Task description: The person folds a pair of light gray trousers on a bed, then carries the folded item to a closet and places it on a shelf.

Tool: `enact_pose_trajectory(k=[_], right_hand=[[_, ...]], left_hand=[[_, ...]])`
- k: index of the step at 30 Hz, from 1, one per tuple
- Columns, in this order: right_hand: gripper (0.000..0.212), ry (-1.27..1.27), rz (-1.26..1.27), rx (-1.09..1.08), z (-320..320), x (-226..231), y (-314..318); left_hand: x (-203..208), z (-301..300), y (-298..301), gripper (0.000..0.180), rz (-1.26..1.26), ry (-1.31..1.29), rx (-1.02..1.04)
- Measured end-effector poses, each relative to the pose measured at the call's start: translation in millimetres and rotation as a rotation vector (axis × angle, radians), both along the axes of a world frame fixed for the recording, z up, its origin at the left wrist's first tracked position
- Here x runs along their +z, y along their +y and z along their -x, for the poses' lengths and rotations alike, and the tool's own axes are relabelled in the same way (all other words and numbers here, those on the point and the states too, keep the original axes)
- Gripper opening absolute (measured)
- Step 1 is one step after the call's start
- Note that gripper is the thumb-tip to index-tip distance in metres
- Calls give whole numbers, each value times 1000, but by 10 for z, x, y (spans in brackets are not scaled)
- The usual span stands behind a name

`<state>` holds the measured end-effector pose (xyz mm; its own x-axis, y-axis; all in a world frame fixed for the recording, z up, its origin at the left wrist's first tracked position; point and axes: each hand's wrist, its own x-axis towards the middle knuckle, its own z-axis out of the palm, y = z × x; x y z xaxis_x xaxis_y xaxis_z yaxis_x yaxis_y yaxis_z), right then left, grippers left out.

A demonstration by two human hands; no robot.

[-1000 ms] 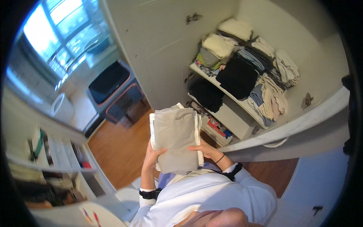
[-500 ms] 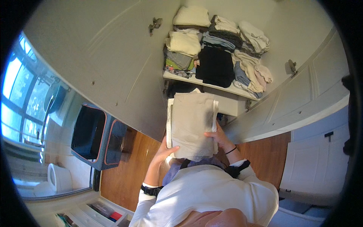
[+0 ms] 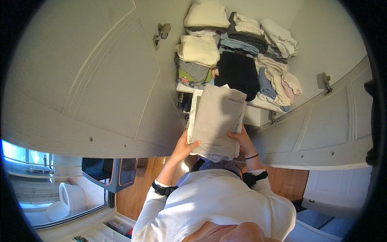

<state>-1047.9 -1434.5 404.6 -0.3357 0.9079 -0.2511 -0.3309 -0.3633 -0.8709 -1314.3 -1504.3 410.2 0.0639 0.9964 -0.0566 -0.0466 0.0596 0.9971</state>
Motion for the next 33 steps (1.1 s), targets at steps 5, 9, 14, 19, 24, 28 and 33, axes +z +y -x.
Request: enact_pose_trajectory(k=[5, 9, 14, 19, 24, 28, 33], right_hand=[[89, -88, 145, 38, 42, -430, -147], [90, -266, 227, 30, -98, -968, -368], [88, -312, 334, -128, -273, -1789, -88], [84, -145, 109, -380, -727, -2162, 689], [69, -259, 149, -657, -1344, -2339, 1571], [68, -227, 263, -563, -1942, -2730, 2285], [67, -665, 226, -228, -2583, -3447, 3031]], left_hand=[[-504, 22, -142, 57, 267, -78, -81], [-1156, -78, -425, 58, 263, -157, -81], [-1688, -30, -749, 74, 434, -166, 5], [-2161, 25, -1125, 73, 789, 6, 88], [-2902, -395, -1554, 75, 795, 639, -324], [-3293, -683, -1680, 76, 859, 995, -671], [-3364, -839, -1646, 75, 732, 1172, -739]])
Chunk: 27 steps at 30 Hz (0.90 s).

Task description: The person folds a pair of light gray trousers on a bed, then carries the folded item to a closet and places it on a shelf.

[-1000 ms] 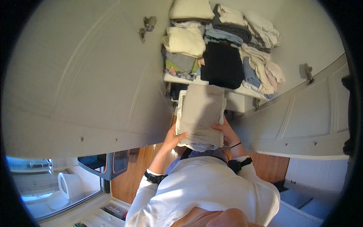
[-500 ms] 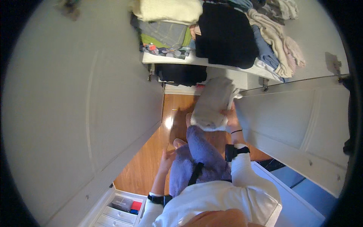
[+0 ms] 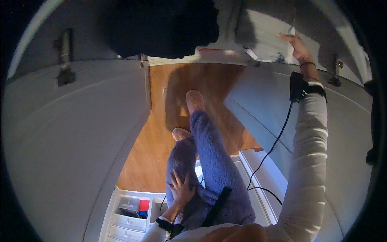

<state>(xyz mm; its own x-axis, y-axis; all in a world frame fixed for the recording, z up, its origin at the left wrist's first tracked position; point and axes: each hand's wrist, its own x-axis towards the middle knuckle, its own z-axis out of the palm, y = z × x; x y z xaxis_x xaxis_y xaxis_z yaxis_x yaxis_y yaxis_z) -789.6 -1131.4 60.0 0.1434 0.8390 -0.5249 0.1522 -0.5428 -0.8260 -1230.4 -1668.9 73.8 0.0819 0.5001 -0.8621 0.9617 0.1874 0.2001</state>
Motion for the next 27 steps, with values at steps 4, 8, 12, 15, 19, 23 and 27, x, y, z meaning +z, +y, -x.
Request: enact_pose_trajectory(k=[4, 8, 12, 15, 19, 23, 27], right_hand=[[72, -101, -44, 42, -221, -392, 57], [74, -47, -53, -38, -322, -541, 86], [78, -104, -52, 3, -559, -491, 181], [75, -181, -129, -46, -797, -494, 217], [70, -105, 42, 20, -1117, -545, 289], [68, -325, 20, -58, -1151, -757, 398], [72, -865, -3, -144, -794, -802, 511]], left_hand=[[-42, -65, 76, 76, -22, 1, -11], [-97, -93, 117, 74, 13, -6, 15], [-104, -107, 109, 74, -23, -17, -6], [-112, -143, 97, 74, -48, -14, 6], [-131, -186, 89, 73, -86, -16, 26], [-119, -195, 92, 71, -40, -19, 9], [-103, -202, 86, 71, -52, -18, -9]])
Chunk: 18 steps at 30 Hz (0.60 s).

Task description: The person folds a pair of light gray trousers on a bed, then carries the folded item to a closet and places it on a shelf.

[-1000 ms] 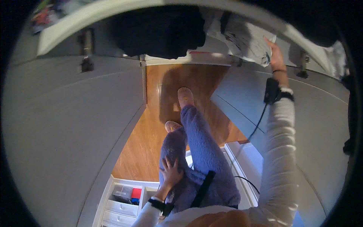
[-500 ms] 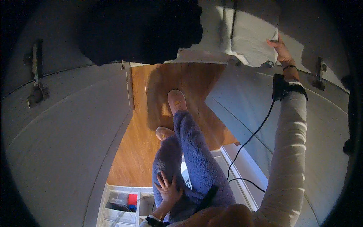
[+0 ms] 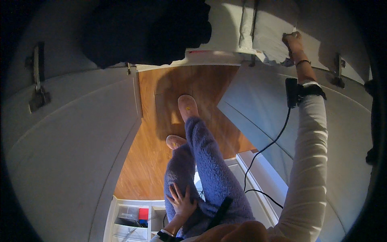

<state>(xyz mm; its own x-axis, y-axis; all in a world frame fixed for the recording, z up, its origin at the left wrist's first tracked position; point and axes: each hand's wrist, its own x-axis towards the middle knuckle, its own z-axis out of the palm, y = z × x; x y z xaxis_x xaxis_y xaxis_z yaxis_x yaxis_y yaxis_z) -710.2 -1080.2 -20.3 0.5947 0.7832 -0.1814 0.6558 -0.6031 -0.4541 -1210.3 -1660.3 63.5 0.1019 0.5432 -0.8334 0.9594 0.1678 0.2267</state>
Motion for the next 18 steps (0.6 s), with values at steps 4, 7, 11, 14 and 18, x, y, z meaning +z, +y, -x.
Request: enact_pose_trajectory(k=[4, 7, 11, 14, 18], right_hand=[[79, -420, -9, 137, 655, 158, -62], [89, -466, 8, 240, 1166, 184, -204], [104, -579, -31, 370, 1454, 241, -368], [107, -619, -47, 507, 1537, 182, -548], [114, -651, 58, 569, 1590, 136, -623]], left_hand=[[-9, -22, -12, 71, -36, 7, -17], [0, -39, -23, 71, -14, 6, 20], [46, -65, -20, 72, -57, 4, 19], [73, -93, -10, 72, -38, 1, 37], [90, -116, 11, 71, -16, 9, 29]])
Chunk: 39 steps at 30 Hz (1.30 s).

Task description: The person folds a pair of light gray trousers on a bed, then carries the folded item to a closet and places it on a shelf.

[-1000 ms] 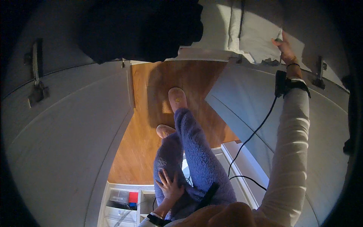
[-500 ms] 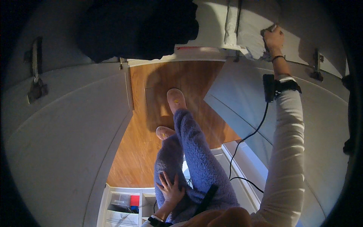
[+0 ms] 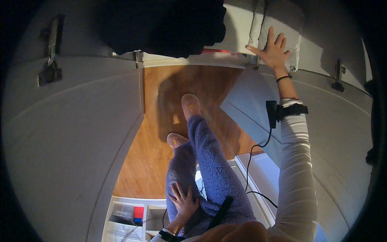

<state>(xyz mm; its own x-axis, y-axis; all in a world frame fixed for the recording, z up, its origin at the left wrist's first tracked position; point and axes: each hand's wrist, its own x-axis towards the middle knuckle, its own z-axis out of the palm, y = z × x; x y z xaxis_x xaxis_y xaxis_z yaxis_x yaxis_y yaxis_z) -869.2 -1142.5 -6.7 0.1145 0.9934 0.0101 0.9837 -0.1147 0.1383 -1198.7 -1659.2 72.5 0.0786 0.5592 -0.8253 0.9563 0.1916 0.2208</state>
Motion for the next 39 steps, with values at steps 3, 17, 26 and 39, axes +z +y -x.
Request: enact_pose_trajectory(k=[3, 17, 26, 39], right_hand=[[121, -45, 97, -28, -11, 56, 43], [80, -362, -9, 365, -487, -121, -132], [73, 480, -197, -147, -301, 575, -173], [30, 1561, -714, 3, 619, 1695, 721]], left_hand=[[5, -5, 1, 70, -9, -7, 12], [19, -44, 34, 70, 4, -26, 62], [-34, 13, -49, 68, -24, -43, 87], [-10, -80, 62, 64, -62, -21, 149]])
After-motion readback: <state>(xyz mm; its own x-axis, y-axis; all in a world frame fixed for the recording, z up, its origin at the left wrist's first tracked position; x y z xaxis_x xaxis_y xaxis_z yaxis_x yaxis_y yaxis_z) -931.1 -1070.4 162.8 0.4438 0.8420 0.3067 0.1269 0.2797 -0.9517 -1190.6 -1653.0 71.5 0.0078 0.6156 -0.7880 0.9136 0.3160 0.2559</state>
